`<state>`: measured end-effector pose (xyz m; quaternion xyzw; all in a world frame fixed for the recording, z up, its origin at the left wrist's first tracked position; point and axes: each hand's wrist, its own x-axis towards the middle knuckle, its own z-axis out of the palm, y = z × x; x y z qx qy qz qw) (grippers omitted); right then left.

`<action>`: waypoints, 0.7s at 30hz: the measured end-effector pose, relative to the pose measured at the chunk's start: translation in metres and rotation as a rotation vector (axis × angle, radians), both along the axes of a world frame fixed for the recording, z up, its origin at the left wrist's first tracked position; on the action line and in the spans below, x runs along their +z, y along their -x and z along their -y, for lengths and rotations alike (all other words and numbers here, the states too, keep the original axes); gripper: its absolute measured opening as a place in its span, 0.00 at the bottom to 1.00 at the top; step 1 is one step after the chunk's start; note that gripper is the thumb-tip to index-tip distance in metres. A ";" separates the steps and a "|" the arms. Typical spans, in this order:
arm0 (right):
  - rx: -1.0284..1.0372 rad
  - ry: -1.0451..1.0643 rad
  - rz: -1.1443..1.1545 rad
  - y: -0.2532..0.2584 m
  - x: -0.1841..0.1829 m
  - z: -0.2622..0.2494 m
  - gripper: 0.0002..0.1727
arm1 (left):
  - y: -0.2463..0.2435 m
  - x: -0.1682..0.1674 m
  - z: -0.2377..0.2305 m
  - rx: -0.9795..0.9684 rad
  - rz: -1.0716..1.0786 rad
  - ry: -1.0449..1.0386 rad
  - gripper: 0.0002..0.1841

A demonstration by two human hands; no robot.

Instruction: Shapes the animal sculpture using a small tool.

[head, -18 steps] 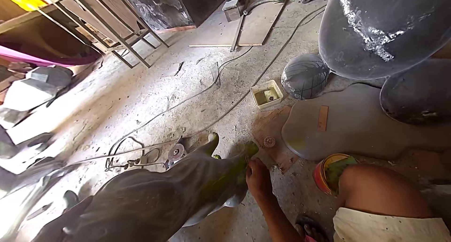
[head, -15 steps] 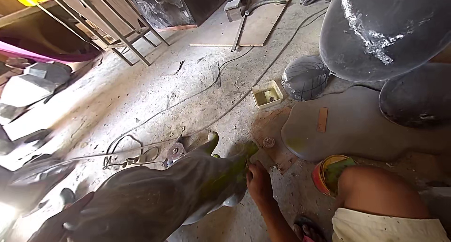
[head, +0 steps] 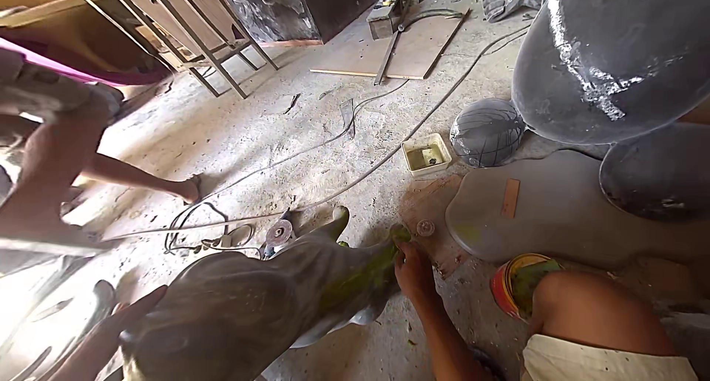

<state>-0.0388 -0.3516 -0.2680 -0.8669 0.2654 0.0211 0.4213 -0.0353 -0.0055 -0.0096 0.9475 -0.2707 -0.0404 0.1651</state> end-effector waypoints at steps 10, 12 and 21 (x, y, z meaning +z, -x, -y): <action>0.015 -0.149 -0.067 -0.006 0.009 0.004 0.23 | 0.013 0.006 0.015 0.004 0.033 -0.017 0.58; 0.014 -0.184 -0.042 -0.004 0.009 0.005 0.22 | 0.008 0.004 0.011 0.004 0.024 -0.008 0.60; -0.029 -0.304 0.018 0.012 0.022 -0.010 0.22 | 0.000 0.004 0.006 0.017 -0.045 0.032 0.63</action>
